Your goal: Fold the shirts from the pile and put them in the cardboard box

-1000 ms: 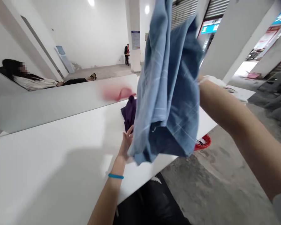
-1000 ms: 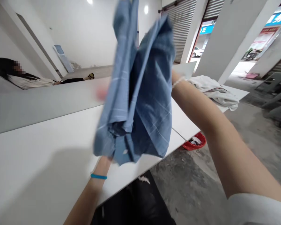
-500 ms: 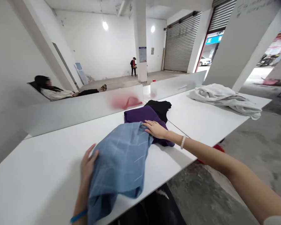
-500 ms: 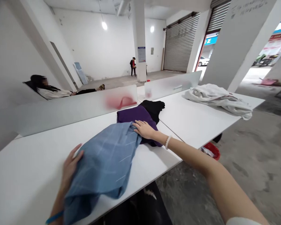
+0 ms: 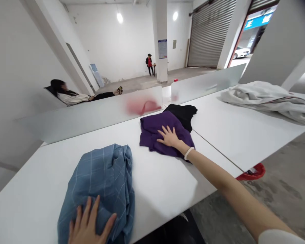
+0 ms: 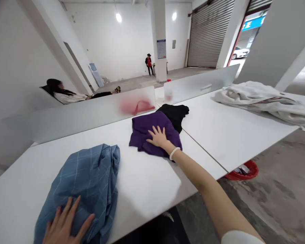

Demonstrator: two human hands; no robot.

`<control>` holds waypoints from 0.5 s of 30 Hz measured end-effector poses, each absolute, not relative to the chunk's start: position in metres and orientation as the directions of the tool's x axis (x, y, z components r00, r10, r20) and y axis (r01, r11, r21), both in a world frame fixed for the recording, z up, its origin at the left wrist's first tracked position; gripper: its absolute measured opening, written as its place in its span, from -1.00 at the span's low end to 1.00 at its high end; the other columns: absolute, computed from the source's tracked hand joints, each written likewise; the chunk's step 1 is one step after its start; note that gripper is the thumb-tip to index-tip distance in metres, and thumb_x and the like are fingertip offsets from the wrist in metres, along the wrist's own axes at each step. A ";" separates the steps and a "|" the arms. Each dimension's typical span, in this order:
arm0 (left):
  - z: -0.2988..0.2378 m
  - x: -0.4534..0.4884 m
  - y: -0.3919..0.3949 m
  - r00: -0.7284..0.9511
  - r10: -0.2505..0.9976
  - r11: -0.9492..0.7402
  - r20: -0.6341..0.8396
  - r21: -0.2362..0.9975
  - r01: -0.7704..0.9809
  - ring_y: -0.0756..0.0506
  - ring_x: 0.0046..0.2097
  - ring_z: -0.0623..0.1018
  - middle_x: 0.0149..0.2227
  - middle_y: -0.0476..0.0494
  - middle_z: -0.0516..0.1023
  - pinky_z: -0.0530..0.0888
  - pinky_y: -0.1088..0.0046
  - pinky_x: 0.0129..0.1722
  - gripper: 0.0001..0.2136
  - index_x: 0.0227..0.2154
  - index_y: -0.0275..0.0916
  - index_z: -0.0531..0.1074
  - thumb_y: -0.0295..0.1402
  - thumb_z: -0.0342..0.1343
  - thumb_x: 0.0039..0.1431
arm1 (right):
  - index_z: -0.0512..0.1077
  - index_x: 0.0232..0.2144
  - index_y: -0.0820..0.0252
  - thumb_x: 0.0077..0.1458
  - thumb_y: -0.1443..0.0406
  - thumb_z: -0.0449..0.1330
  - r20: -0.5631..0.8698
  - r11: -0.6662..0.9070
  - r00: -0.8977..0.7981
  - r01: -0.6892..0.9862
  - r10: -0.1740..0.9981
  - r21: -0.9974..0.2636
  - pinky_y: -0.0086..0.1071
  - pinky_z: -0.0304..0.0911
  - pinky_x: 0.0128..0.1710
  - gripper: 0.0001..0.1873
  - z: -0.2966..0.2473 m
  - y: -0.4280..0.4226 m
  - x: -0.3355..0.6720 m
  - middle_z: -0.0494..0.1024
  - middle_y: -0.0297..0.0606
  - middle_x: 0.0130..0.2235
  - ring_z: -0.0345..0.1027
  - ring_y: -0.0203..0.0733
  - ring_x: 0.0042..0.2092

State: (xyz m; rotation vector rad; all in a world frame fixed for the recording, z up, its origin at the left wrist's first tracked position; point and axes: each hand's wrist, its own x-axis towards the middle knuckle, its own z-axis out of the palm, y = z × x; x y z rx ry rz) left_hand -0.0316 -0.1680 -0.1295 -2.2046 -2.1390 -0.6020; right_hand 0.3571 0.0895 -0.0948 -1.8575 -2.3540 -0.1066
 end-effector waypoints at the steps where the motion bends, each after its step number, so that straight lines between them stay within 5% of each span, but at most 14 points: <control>1: -0.129 -0.019 -0.168 0.028 0.966 -0.082 0.255 0.201 0.976 -0.47 0.33 -0.05 0.25 -0.17 0.26 0.06 -0.34 0.15 -0.51 0.06 -0.11 0.41 -0.08 -0.15 0.15 | 0.08 0.28 0.05 0.21 -0.08 -0.06 0.140 0.185 -0.177 0.981 0.974 -0.049 0.27 -0.25 0.20 -0.31 -0.100 0.094 0.367 -0.05 -0.04 0.35 -0.22 0.28 0.33; 6: -0.125 0.003 -0.164 0.067 0.976 -0.072 0.209 0.018 0.997 -0.54 0.30 0.03 0.23 -0.13 0.30 0.19 -0.30 0.09 -0.57 0.04 -0.07 0.45 -0.15 -0.17 0.21 | 0.03 0.30 0.02 0.25 -0.01 -0.08 0.122 0.017 -0.009 0.998 0.993 -0.061 0.28 -0.21 0.19 -0.37 -0.112 0.105 0.438 -0.08 -0.10 0.36 -0.25 0.30 0.33; 15: -0.124 0.004 -0.155 0.040 0.978 -0.058 0.206 0.082 0.995 -0.45 0.28 0.15 0.21 -0.11 0.34 0.28 -0.19 0.09 -0.58 0.09 -0.07 0.40 -0.19 -0.20 0.28 | 0.09 0.27 0.05 0.23 0.06 -0.02 0.094 -0.209 0.222 0.969 0.971 -0.134 0.33 -0.18 0.16 -0.39 -0.115 0.080 0.549 -0.07 -0.04 0.35 -0.26 0.38 0.32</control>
